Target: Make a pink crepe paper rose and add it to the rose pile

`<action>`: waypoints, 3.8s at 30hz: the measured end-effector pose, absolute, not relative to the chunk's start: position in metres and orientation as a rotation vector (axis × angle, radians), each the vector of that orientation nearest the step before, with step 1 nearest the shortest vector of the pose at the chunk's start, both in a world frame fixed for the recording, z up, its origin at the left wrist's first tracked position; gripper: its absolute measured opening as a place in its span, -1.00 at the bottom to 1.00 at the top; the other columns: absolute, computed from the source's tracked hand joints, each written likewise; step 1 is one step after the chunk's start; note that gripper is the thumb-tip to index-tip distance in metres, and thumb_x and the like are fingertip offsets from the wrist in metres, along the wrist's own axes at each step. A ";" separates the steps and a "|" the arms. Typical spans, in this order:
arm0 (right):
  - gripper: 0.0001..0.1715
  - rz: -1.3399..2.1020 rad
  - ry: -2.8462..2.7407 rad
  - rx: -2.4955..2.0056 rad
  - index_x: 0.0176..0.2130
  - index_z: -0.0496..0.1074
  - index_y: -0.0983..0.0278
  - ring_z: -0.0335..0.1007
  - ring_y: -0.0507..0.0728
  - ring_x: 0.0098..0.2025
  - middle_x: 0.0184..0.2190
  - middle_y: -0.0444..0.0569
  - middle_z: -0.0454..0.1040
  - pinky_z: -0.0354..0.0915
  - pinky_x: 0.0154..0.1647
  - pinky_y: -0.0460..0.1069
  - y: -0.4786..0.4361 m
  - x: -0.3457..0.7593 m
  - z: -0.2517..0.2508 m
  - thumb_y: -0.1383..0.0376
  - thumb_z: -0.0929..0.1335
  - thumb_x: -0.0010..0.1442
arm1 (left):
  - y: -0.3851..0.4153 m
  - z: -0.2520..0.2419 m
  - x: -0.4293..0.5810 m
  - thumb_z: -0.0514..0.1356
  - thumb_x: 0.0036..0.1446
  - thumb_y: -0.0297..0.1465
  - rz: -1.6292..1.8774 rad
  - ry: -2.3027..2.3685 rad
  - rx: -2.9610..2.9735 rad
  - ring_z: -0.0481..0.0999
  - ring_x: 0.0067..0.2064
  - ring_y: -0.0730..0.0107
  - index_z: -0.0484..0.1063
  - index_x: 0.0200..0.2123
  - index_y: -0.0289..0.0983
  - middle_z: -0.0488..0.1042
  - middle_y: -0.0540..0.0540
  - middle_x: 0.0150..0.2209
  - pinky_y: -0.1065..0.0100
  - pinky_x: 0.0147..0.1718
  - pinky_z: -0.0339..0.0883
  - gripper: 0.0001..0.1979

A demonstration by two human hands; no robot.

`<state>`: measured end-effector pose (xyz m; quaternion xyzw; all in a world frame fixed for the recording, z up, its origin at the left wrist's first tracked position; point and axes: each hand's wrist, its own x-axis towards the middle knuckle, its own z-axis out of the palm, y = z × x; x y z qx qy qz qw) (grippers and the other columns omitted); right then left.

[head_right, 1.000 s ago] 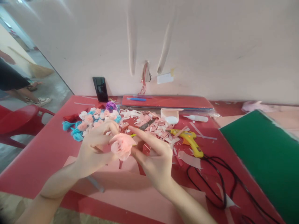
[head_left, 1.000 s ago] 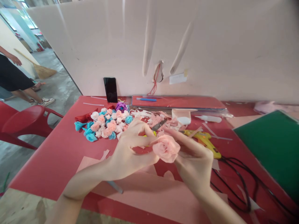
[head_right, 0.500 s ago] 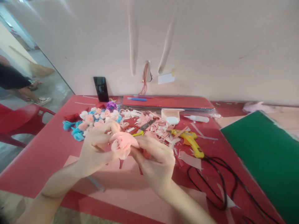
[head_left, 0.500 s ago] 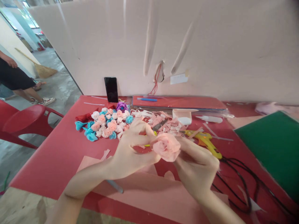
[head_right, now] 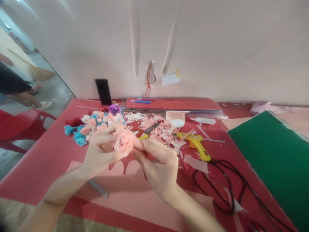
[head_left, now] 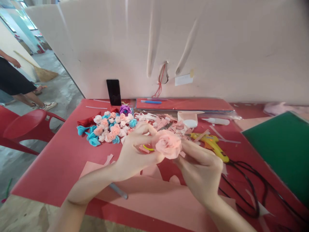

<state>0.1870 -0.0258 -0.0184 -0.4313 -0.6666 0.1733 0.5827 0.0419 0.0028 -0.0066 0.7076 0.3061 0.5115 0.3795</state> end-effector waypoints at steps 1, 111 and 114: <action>-0.84 0.449 -1.544 -1.022 -0.51 0.51 0.22 0.32 0.01 -0.59 -0.58 -0.16 0.48 0.29 -0.57 -0.10 -0.025 0.188 -0.017 0.43 0.38 0.05 | 0.004 -0.006 0.041 0.18 -0.07 -0.50 1.261 0.766 1.777 0.31 -0.37 0.41 0.40 -0.60 -0.27 0.33 -0.02 -0.48 0.31 -0.39 0.24 -0.89; -0.79 0.424 -1.296 -1.067 -0.43 0.55 0.13 0.15 -0.09 -0.75 -0.67 -0.27 0.42 0.16 -0.78 -0.16 -0.029 0.189 -0.023 0.46 0.45 -0.06 | 0.008 -0.016 0.050 0.19 -0.06 -0.37 1.211 0.444 0.841 0.49 -0.29 0.34 0.45 -0.27 -0.18 0.50 -0.03 -0.32 0.34 -0.35 0.37 -0.79; -0.77 0.614 -1.219 -1.009 -0.42 0.56 0.12 0.14 -0.09 -0.76 -0.73 -0.29 0.36 0.25 -0.73 -0.16 -0.026 0.190 -0.023 0.46 0.45 -0.07 | 0.009 -0.017 0.054 0.24 -0.06 -0.40 1.249 0.528 0.801 0.47 -0.33 0.43 0.49 -0.33 -0.18 0.49 0.00 -0.36 0.40 -0.35 0.36 -0.85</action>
